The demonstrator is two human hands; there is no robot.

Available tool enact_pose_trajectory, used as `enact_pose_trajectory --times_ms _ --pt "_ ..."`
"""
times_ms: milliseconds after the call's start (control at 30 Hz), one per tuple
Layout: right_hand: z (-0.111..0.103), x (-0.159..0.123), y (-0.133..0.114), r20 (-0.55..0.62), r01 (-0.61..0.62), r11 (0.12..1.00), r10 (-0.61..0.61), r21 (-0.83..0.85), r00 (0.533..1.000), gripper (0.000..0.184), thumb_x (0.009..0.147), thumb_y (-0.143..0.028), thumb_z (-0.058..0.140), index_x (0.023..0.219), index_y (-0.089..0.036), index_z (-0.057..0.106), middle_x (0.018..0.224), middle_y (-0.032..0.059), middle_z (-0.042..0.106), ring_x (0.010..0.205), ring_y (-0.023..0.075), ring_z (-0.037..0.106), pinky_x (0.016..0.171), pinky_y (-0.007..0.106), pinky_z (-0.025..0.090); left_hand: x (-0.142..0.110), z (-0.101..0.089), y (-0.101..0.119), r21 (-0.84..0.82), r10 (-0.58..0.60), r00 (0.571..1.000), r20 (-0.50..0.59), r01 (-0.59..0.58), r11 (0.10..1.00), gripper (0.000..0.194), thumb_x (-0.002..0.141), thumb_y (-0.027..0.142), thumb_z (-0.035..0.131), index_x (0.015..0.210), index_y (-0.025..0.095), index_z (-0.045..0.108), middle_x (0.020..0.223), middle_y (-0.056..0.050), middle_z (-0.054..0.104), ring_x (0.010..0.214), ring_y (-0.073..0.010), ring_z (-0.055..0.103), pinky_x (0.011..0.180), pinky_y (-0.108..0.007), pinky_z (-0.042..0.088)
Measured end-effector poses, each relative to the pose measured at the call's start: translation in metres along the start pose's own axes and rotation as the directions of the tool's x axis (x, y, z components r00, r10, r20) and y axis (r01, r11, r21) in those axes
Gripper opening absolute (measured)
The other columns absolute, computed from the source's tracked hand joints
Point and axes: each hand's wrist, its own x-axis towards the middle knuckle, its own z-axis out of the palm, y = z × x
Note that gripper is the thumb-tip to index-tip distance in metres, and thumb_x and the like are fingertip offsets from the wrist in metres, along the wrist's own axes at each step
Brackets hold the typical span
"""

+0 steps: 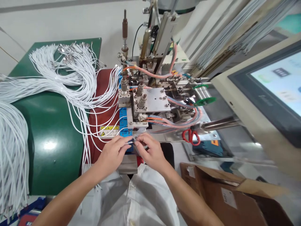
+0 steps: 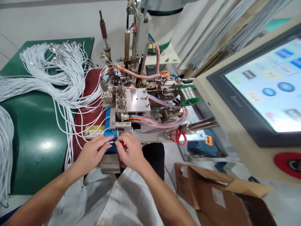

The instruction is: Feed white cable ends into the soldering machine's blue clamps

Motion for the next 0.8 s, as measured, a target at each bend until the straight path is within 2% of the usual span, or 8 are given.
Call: enact_pose_trajectory --times_ms 67,200,400,533,600,667,733,800 --pt "-0.002 0.000 -0.005 -0.035 -0.046 0.994 0.050 0.099 0.998 0.012 0.083 -0.021 0.048 0.074 -0.019 0.056 0.073 0.0019 0.055 0.069 0.0143 0.052 0.064 0.026 0.042 -0.002 0.000 0.003 -0.043 0.011 1.000 -0.029 -0.013 0.999 0.025 0.088 0.019 0.043 0.104 0.021 0.062 0.090 -0.004 0.063 0.081 -0.0140 0.059 0.074 -0.027 0.048" --pt "0.009 -0.006 -0.007 -0.092 -0.174 0.932 0.213 0.317 0.973 0.012 0.080 -0.028 0.052 0.080 -0.019 0.061 0.079 0.0037 0.058 0.072 0.0157 0.056 0.062 0.027 0.045 -0.005 0.001 0.007 -0.112 -0.088 0.990 -0.106 0.076 0.991 0.021 0.085 0.022 0.049 0.097 0.020 0.066 0.076 -0.003 0.064 0.064 -0.0114 0.059 0.063 -0.023 0.049" --pt "0.028 -0.010 -0.013 -0.173 -0.196 0.886 0.290 0.420 0.941 0.006 0.075 -0.022 0.059 0.070 -0.019 0.059 0.072 0.0024 0.057 0.068 0.0147 0.055 0.063 0.027 0.046 -0.008 0.008 0.012 -0.204 -0.176 0.970 -0.169 0.141 0.969 0.018 0.082 0.024 0.054 0.090 0.019 0.068 0.069 -0.001 0.065 0.059 -0.0115 0.060 0.058 -0.023 0.051" --pt "0.014 -0.003 -0.019 -0.155 -0.132 0.957 0.176 0.257 0.972 0.009 0.077 -0.019 0.055 0.069 -0.019 0.058 0.071 0.0025 0.056 0.065 0.0138 0.054 0.059 0.026 0.045 -0.009 0.007 0.015 -0.176 -0.152 0.970 -0.189 0.118 0.977 0.016 0.081 0.022 0.054 0.087 0.018 0.068 0.073 -0.003 0.066 0.062 -0.0118 0.060 0.061 -0.023 0.051" --pt "0.002 0.002 -0.023 -0.018 -0.031 0.997 0.032 0.076 0.999 0.010 0.077 -0.017 0.053 0.069 -0.019 0.059 0.071 0.0030 0.058 0.066 0.0145 0.053 0.060 0.027 0.044 -0.010 0.004 0.017 -0.112 -0.100 0.985 -0.144 0.084 0.990 0.015 0.079 0.018 0.053 0.083 0.018 0.068 0.077 -0.003 0.066 0.068 -0.0125 0.061 0.064 -0.023 0.050" --pt "-0.006 0.005 -0.025 0.111 0.106 0.993 -0.100 -0.054 0.989 0.011 0.077 -0.016 0.052 0.071 -0.019 0.060 0.074 0.0041 0.060 0.072 0.0164 0.054 0.066 0.029 0.044 -0.010 0.001 0.019 -0.056 -0.087 0.992 -0.090 0.082 0.995 0.015 0.078 0.015 0.053 0.079 0.019 0.068 0.073 -0.002 0.064 0.065 -0.0115 0.059 0.062 -0.022 0.047" --pt "-0.004 0.005 -0.027 0.062 0.115 0.992 -0.111 -0.060 0.992 0.011 0.078 -0.016 0.051 0.071 -0.019 0.060 0.073 0.0042 0.059 0.071 0.0165 0.054 0.066 0.030 0.044 -0.011 0.002 0.021 -0.065 -0.128 0.986 -0.107 0.122 0.990 0.014 0.077 0.015 0.053 0.076 0.018 0.067 0.067 0.000 0.060 0.059 -0.0099 0.055 0.057 -0.020 0.045" --pt "0.005 0.001 -0.028 -0.095 0.026 0.999 -0.024 0.022 0.995 0.014 0.078 -0.016 0.050 0.068 -0.019 0.058 0.069 0.0029 0.056 0.066 0.0152 0.053 0.061 0.028 0.044 -0.012 0.006 0.022 -0.135 -0.187 0.969 -0.163 0.166 0.977 0.013 0.078 0.018 0.053 0.075 0.017 0.065 0.065 0.000 0.058 0.058 -0.0098 0.054 0.055 -0.020 0.045"
